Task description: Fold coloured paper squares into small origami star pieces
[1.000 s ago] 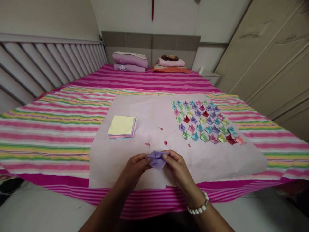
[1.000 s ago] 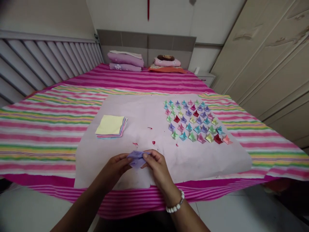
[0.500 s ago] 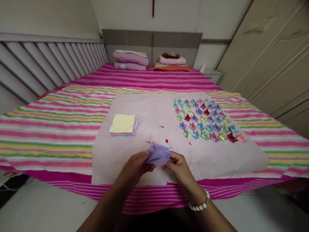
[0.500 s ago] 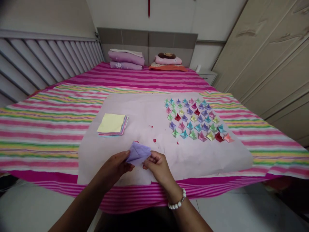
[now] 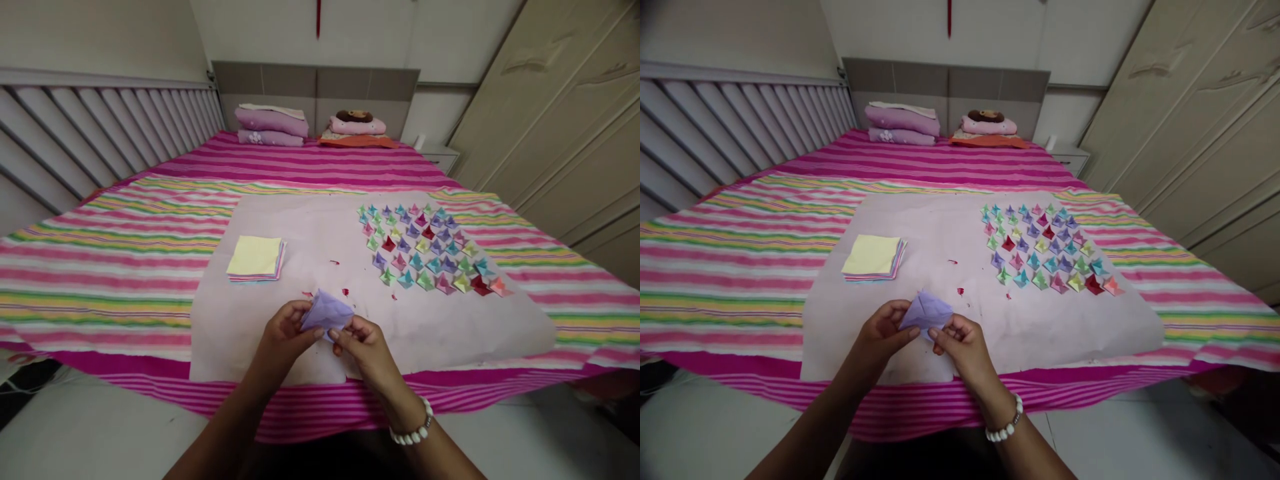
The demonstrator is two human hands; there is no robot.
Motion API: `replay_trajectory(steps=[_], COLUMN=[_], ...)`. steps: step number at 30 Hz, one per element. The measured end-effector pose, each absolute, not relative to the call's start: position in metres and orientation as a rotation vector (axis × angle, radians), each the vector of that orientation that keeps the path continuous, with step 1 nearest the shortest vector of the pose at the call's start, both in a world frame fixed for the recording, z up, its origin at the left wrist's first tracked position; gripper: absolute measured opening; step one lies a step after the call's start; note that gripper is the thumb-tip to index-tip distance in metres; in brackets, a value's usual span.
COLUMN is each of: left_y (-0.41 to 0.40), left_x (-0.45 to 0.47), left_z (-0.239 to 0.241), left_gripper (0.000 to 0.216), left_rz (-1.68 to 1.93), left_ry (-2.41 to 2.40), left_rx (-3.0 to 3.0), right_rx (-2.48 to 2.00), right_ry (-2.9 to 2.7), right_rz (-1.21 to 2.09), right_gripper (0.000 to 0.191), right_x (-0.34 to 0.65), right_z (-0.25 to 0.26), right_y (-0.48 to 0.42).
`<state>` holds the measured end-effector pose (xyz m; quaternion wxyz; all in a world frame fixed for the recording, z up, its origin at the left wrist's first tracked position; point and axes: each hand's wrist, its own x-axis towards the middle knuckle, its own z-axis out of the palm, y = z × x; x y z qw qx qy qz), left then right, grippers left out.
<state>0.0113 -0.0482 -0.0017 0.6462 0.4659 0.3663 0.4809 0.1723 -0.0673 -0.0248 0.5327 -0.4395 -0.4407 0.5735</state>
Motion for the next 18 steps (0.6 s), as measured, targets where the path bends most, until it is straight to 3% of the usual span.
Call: replay_trajectory(steps=[10,18], left_y=[-0.050,-0.050], left_x=[0.012,0.000], left_z=[-0.008,-0.002], left_gripper=[0.010,0.018], left_rz=[1.120,1.033], left_ry=[0.927,0.779], left_rx=[1.045,1.357], right_rx=[-1.024,-0.989], right_ry=[-1.031,-1.004], right_rz=[1.435,1.479], right_gripper=[0.023,0.017], right_x=[0.169,0.170], right_z=[-0.027,-0.027], right_y=[-0.070,-0.071])
